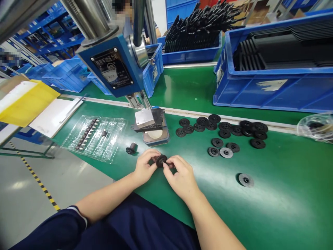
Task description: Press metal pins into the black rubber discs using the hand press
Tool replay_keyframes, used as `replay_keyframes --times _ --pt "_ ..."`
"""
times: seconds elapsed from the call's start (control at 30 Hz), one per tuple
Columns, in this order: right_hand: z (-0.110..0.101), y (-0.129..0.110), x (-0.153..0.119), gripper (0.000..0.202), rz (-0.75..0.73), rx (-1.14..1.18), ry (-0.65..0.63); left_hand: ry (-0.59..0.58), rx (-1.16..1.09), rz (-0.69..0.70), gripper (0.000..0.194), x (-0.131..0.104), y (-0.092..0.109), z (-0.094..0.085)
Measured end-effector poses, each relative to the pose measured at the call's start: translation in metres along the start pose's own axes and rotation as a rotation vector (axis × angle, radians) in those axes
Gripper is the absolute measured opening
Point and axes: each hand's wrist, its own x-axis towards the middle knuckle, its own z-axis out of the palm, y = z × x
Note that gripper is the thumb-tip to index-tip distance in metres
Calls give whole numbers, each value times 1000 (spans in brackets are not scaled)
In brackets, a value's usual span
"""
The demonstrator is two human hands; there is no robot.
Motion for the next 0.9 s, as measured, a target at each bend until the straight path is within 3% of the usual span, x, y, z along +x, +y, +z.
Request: replay_keyframes --times 0.37,0.77,0.83,0.9 --pt "-2 -5 1 11 88 51 -2 24 -75 -122 19 0 2 3" --pt "2 -4 -1 12 84 95 -38 40 -98 -125 23 -2 -3 5" --pt "3 -3 -3 18 96 114 -62 34 -96 -121 23 -2 -6 5" --pt "6 -1 -4 37 113 117 -91 32 -86 -109 25 -2 -9 5"
